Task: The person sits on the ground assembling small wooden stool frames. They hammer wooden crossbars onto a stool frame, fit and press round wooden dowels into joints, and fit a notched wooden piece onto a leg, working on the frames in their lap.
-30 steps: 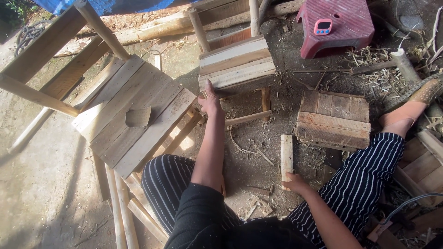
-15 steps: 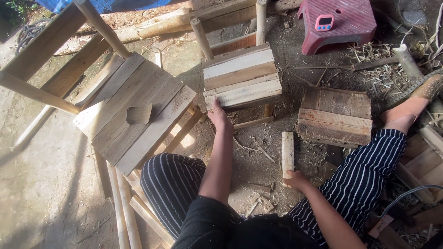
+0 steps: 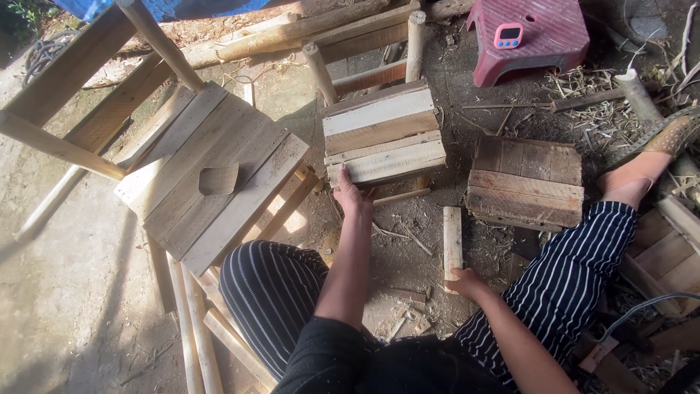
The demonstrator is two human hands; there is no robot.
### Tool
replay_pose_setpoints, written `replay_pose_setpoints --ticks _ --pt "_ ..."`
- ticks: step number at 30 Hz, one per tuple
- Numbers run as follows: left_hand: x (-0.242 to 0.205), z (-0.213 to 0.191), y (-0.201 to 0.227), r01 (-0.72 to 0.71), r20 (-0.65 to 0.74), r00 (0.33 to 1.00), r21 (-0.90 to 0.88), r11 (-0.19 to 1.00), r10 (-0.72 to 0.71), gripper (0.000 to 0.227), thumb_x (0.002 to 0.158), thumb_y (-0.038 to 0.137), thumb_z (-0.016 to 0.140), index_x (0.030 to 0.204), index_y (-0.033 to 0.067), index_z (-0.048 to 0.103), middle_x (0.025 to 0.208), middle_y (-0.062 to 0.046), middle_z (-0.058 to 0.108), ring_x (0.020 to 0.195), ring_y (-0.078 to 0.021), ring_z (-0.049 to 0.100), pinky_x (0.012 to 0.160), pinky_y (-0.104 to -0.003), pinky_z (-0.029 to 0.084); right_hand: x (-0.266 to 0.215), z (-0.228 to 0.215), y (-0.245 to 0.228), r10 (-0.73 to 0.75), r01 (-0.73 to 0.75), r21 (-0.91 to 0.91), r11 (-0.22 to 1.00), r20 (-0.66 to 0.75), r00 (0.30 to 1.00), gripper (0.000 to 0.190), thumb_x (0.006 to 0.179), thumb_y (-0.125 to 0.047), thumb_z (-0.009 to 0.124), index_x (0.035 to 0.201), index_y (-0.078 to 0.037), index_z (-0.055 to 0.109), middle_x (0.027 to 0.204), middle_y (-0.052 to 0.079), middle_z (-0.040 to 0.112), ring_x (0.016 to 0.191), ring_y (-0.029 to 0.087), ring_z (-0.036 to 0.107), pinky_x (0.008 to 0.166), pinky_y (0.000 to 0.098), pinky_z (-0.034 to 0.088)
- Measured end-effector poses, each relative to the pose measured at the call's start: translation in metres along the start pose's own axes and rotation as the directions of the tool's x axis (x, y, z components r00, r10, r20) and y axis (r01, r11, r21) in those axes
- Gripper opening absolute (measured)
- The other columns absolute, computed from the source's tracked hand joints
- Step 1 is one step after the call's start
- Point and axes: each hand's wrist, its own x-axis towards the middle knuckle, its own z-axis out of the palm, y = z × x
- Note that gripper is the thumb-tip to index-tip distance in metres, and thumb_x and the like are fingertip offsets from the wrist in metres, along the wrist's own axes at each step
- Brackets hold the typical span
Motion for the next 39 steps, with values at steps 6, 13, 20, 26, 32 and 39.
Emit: replay_pose_setpoints --ticks 6,13,20,26,32,39 --pt "-0.040 0.017 0.014 0.061 0.000 0.998 -0.207 0.976 -0.063 0.098 0.073 0.034 0.099 0.144 0.0175 0.033 0.137 -0.026 0.036 0.123 -0.0460 0.047 0.098 -0.083 0.036 0.013 0.010 0.009 -0.011 0.011 -0.007 1.000 -0.003 1.000 0.077 0.073 -0.064 0.078 0.142 -0.029 0.067 0.148 0.017 0.059 0.138 0.034 0.057 0.113 0.0446 0.048" --pt "-0.087 0.027 0.004 0.274 0.154 0.958 -0.250 0.929 -0.241 0.067 0.082 0.026 0.093 0.132 0.0051 0.053 0.131 -0.018 0.054 0.126 -0.0387 0.053 0.109 -0.064 0.042 0.001 0.003 -0.002 -0.022 0.022 0.034 0.999 -0.002 1.000 0.075 0.077 -0.059 0.079 0.142 -0.024 0.066 0.147 0.020 0.058 0.137 0.036 0.057 0.110 0.0463 0.050" --pt "-0.062 0.030 -0.019 0.270 0.189 0.954 -0.199 0.942 -0.233 0.054 0.075 0.024 0.095 0.116 0.0081 0.064 0.114 -0.015 0.061 0.106 -0.0340 0.060 0.097 -0.062 0.051 -0.032 -0.020 -0.026 -0.019 0.021 0.050 0.999 -0.051 0.999 0.077 0.080 -0.059 0.075 0.147 -0.025 0.060 0.143 0.018 0.059 0.134 0.035 0.060 0.107 0.0480 0.052" --pt "-0.066 0.019 -0.023 0.187 0.105 0.980 -0.196 0.963 -0.169 0.076 0.074 0.050 0.092 0.129 0.0132 0.053 0.125 -0.018 0.058 0.111 -0.0388 0.060 0.097 -0.074 0.045 -0.044 -0.035 -0.038 -0.034 0.052 0.138 0.989 -0.129 0.991 0.080 0.084 -0.052 0.074 0.152 -0.015 0.053 0.138 0.022 0.059 0.129 0.039 0.062 0.104 0.0515 0.052" --pt "-0.062 -0.005 -0.018 0.012 -0.106 0.994 -0.053 0.999 -0.017 0.114 0.075 0.082 0.080 0.158 0.0281 0.024 0.157 -0.018 0.032 0.134 -0.0468 0.045 0.098 -0.090 0.028 -0.061 -0.055 -0.064 0.024 0.094 0.412 0.906 -0.274 0.961 0.074 0.089 -0.043 0.075 0.154 -0.016 0.051 0.140 0.021 0.058 0.133 0.036 0.057 0.107 0.0505 0.048" --pt "-0.014 -0.019 0.022 -0.050 0.120 0.993 0.329 0.943 0.011 0.080 0.079 0.057 0.084 0.136 0.0132 0.047 0.125 -0.022 0.045 0.105 -0.0391 0.049 0.077 -0.072 0.048 -0.115 -0.152 -0.172 -0.140 0.390 0.786 0.480 -0.371 0.918 0.079 0.099 -0.039 0.068 0.159 -0.002 0.032 0.149 0.028 0.047 0.114 0.039 0.063 0.084 0.0419 0.054"
